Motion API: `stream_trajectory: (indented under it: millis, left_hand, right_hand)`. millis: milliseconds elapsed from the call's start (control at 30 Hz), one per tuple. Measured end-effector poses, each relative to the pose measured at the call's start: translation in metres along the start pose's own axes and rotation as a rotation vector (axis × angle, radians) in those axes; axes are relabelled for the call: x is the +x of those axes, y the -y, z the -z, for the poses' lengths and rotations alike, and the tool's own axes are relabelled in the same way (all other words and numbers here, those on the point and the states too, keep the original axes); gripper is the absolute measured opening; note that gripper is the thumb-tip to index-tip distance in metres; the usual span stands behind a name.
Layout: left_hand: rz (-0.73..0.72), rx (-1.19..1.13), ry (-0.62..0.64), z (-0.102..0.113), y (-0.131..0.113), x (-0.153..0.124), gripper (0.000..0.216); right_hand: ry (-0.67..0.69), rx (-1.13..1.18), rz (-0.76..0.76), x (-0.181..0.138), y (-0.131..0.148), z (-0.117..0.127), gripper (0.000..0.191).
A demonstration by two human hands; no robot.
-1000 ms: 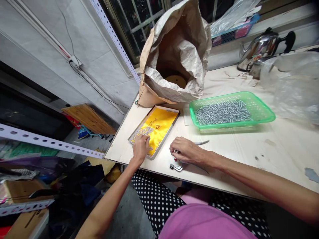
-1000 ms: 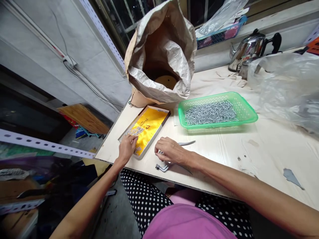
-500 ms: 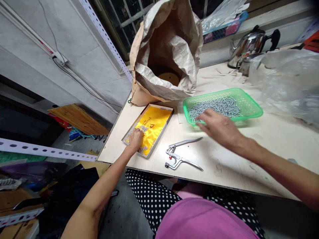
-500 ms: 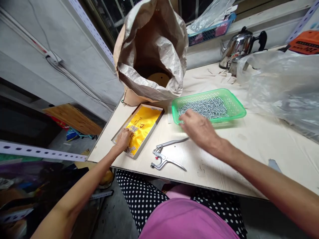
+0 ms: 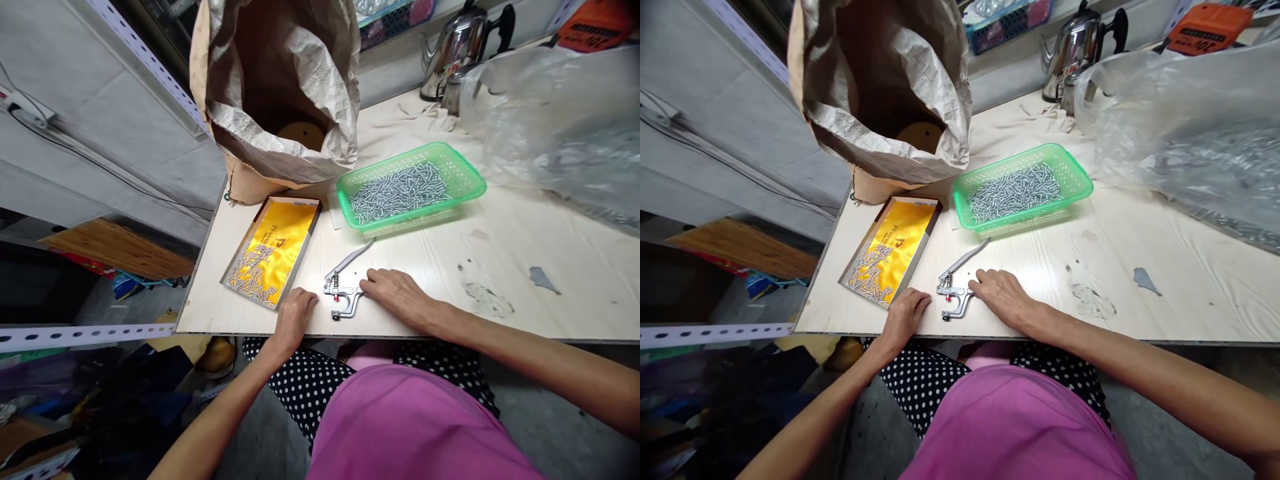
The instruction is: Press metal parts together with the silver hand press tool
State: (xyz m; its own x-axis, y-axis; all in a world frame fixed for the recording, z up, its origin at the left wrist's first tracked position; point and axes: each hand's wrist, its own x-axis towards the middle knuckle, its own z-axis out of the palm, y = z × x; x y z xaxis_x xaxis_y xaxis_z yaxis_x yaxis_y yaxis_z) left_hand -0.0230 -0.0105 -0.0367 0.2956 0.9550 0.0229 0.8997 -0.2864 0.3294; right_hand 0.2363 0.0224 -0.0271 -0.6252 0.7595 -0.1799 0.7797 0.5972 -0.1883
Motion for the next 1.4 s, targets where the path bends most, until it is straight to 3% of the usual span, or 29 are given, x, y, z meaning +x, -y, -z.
stream_trajectory:
  millis: [200, 300, 367, 433, 533, 633, 767, 1133, 1267, 1333, 1400]
  left_hand:
    - [-0.029, 0.218, 0.096, 0.002, -0.003, -0.003, 0.023]
    - [0.012, 0.178, 0.136, 0.008, -0.010, 0.001, 0.023]
    - [0.104, 0.000, 0.121, 0.009, -0.013, 0.005, 0.018]
    - [0.292, -0.294, 0.130, 0.009, -0.017, 0.009, 0.014]
    - [0.568, -0.733, 0.181, 0.006, -0.027, 0.014, 0.031]
    - [0.675, -0.910, 0.199, 0.001, -0.040, 0.019, 0.047]
    - [0.742, -0.865, 0.223, -0.002, -0.048, 0.023, 0.047]
    - [0.848, -0.776, 0.321, 0.007, -0.064, 0.031, 0.019]
    - [0.861, -0.731, 0.377, 0.010, -0.065, 0.034, 0.017]
    - [0.863, -0.722, 0.410, 0.011, -0.065, 0.033, 0.020]
    - [0.857, -0.709, 0.441, 0.011, -0.065, 0.030, 0.022]
  right_hand:
    - [-0.040, -0.025, 0.022, -0.005, -0.006, 0.001, 0.019]
    - [-0.069, -0.026, 0.027, -0.005, -0.006, -0.002, 0.018]
    - [-0.091, -0.022, 0.027, -0.005, -0.006, -0.004, 0.018]
    - [-0.112, -0.012, 0.022, -0.004, -0.007, -0.008, 0.017]
    - [-0.151, 0.003, 0.013, -0.004, -0.008, -0.014, 0.016]
    - [-0.177, 0.010, 0.012, -0.004, -0.008, -0.019, 0.015]
    - [-0.187, 0.016, 0.005, -0.003, -0.008, -0.023, 0.014]
    - [-0.171, 0.033, 0.011, -0.003, -0.007, -0.023, 0.018]
    - [-0.181, 0.048, 0.018, -0.006, -0.007, -0.015, 0.012]
    - [-0.222, 0.047, 0.026, -0.006, -0.011, -0.008, 0.026]
    - [-0.264, 0.025, 0.037, -0.002, -0.020, -0.001, 0.065]
